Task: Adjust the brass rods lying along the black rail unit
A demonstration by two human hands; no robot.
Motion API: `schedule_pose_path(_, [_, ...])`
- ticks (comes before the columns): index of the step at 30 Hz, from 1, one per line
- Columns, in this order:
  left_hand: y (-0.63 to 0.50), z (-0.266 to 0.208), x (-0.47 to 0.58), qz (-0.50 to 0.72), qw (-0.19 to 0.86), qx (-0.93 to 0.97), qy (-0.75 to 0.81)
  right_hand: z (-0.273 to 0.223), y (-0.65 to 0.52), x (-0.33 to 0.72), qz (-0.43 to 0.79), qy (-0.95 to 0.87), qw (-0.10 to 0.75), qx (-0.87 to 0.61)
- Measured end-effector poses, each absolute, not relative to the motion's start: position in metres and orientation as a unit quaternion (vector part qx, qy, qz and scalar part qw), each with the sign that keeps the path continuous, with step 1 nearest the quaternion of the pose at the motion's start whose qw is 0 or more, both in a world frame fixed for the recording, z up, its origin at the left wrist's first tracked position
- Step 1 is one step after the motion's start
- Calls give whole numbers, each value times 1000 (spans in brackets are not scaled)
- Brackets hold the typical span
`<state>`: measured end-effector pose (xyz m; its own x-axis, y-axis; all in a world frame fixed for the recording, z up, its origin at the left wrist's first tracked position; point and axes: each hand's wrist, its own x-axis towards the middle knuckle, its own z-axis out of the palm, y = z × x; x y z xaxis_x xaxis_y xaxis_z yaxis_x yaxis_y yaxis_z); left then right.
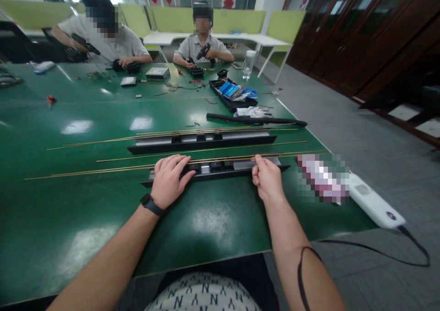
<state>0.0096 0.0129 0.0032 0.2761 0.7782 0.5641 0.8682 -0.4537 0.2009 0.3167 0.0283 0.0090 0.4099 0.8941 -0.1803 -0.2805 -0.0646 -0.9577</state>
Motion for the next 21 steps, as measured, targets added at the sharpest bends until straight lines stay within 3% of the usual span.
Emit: schedule_pose_path(21, [14,0,9,-310,88,-796,-513,13,29,320,439,-227,660,-566])
